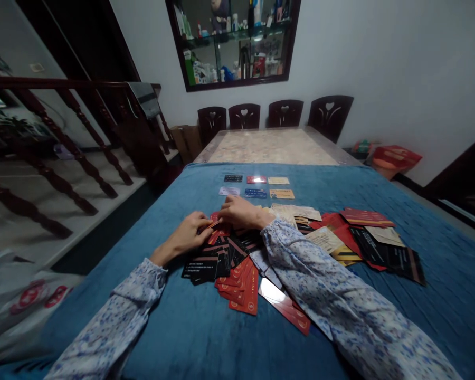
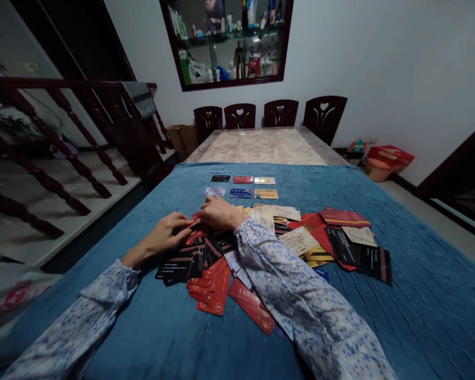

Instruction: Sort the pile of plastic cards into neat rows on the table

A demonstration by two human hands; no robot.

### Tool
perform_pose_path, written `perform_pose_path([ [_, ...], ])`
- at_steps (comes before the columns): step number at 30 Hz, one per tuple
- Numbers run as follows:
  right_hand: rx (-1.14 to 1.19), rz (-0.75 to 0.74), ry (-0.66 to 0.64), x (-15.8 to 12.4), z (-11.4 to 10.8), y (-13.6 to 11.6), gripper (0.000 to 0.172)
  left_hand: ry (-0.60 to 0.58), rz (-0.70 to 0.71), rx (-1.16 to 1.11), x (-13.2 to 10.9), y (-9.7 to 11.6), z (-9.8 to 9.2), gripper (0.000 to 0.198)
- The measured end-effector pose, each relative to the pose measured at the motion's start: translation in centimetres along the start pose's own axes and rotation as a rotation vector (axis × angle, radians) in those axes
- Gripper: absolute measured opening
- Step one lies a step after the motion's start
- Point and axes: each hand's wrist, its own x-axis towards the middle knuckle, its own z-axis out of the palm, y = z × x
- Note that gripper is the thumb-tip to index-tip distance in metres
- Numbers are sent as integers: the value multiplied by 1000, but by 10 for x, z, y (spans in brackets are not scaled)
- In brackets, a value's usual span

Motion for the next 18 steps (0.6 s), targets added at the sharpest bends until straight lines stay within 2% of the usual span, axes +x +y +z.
perform_pose_path([
  [11,54,5,150,1,9,7,21,32,4,-35,-1,-7,-2,38],
  [18,99,40,143,-1,12,7,23,49,-23,-57,-2,-11,-3,37],
])
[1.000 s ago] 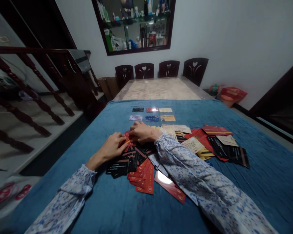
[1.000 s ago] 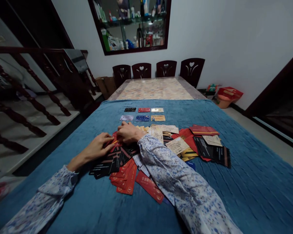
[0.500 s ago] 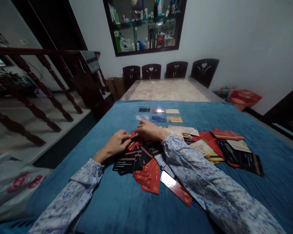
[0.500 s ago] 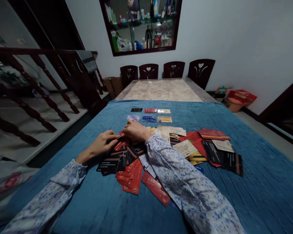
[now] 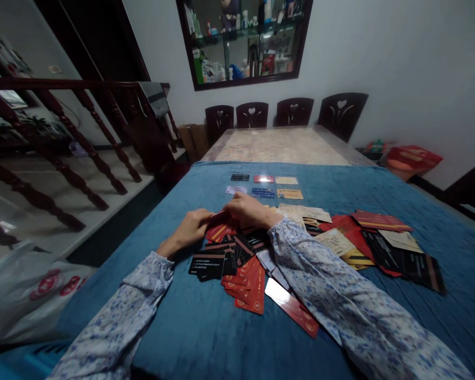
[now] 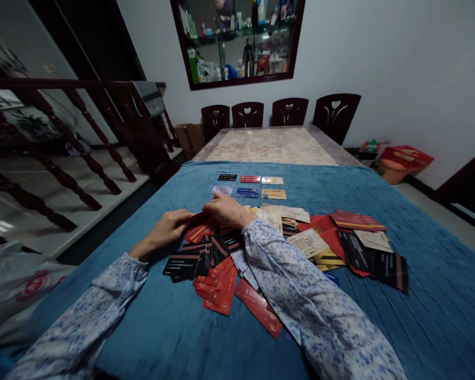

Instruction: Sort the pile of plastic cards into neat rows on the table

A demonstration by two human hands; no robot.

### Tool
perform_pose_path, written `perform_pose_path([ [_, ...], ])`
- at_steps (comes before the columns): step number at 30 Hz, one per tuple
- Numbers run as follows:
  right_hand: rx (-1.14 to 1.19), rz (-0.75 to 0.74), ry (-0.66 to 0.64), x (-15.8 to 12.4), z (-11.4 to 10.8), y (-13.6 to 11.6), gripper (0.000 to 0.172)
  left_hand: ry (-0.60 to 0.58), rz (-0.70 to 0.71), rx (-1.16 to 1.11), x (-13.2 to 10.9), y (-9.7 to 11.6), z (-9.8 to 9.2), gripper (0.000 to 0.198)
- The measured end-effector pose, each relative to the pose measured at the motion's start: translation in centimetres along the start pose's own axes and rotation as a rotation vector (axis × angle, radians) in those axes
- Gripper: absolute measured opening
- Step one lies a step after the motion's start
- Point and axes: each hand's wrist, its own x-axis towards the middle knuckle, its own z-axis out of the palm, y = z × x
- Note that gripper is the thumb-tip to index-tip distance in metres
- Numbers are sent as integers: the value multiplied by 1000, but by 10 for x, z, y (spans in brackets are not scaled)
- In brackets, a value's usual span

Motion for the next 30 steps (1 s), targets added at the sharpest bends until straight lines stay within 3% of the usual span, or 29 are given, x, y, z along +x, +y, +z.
perform_pose_path([
  [6,-44,113,-27,-1,4,-5,20,57,-24,6,2,-5,3,36],
  [11,-85,183,-35,-1,5,-9,28,47,-21,-21,1,-7,2,45],
  [22,-90,127,14,-4,3,-10,37,49,-35,-7,0,-12,4,53],
  [30,-140,118,36,-5,2,-11,38,133,-72,-42,-1,-13,9,51],
])
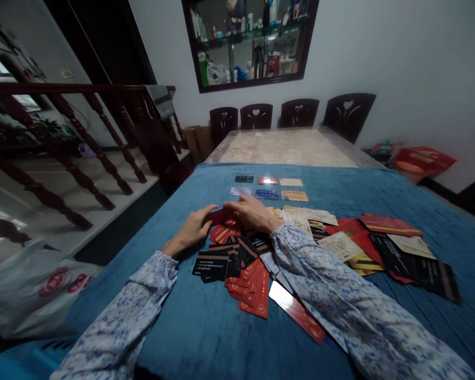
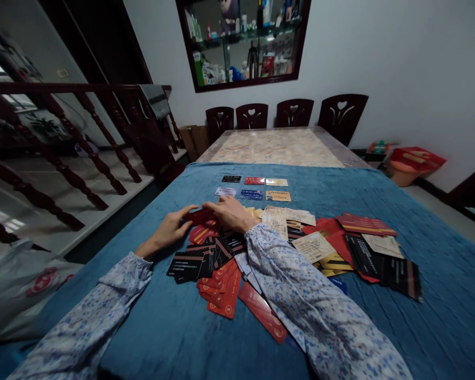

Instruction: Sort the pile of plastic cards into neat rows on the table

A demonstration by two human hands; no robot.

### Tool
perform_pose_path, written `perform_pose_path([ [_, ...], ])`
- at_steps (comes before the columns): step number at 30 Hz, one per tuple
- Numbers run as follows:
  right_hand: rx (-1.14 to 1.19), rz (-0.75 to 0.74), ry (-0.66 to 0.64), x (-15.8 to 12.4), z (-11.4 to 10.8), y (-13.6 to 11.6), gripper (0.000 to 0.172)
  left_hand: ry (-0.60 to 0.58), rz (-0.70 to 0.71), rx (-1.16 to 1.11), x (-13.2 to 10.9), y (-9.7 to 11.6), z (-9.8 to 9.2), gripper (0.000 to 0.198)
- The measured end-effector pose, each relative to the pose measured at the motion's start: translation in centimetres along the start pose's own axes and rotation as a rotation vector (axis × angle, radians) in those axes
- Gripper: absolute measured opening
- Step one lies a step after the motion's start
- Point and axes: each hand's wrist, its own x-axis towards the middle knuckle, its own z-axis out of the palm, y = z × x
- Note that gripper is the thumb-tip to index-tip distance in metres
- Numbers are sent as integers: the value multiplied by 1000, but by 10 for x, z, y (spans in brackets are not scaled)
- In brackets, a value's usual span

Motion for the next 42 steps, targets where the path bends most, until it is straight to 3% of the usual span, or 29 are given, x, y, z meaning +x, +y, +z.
perform_pose_path([
  [9,-50,24,-71,2,-9,-9,39,35,-24,-46,-1,-1,2,27],
  [24,-71,141,-120,5,-11,-17,45,174,48,19,5,-3,12,29],
  [31,-142,146,-33,5,-13,-15,55,241,56,52,14,-2,14,32],
  [35,-176,157,18,4,-17,-12,49,250,77,52,20,-1,15,34],
  [42,-199,160,117,5,-22,-4,48,247,153,122,33,2,17,54],
])
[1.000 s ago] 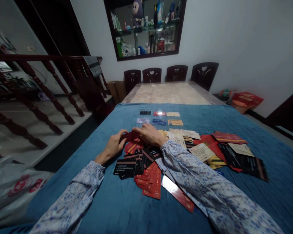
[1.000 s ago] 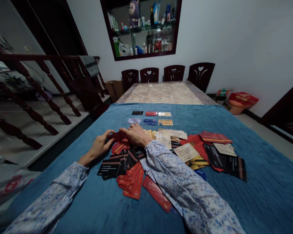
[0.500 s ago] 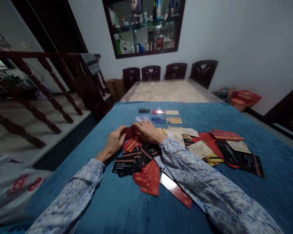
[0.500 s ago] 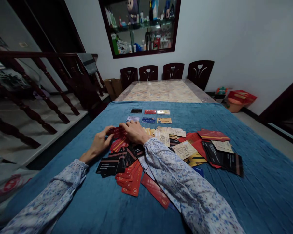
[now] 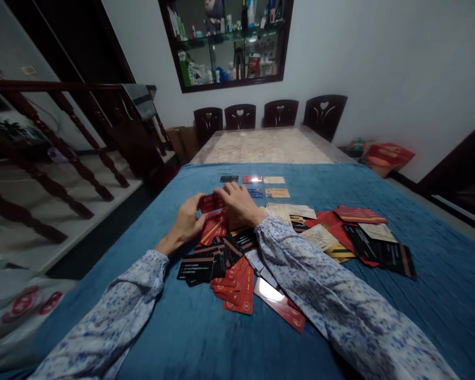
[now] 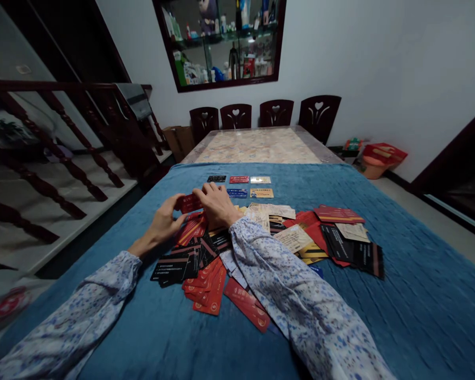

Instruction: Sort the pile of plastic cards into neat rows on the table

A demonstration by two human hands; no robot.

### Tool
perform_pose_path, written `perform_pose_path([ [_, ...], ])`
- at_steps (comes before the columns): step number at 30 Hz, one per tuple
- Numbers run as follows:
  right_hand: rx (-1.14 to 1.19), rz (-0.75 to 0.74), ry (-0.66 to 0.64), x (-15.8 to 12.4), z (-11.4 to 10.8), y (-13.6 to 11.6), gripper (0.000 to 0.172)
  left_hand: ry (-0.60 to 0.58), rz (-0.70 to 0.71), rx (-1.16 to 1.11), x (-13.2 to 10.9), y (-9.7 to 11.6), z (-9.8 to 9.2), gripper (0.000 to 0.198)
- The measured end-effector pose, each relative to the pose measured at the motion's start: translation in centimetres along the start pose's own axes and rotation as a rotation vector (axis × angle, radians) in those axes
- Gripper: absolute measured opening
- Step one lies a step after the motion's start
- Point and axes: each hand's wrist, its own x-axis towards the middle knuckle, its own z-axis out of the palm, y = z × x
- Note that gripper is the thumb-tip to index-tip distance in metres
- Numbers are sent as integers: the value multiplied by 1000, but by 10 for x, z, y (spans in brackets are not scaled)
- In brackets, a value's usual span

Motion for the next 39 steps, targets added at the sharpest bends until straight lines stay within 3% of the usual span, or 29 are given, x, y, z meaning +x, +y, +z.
perform_pose_path([
  [7,-61,24,40,5,-7,16,46,-84,15,194,22,8,0,55],
  [19,-148,31,-113,4,-28,59,53,-222,54,318,67,33,-1,57],
  [39,-151,171,-295,7,-32,131,41,-388,67,309,143,54,50,37],
])
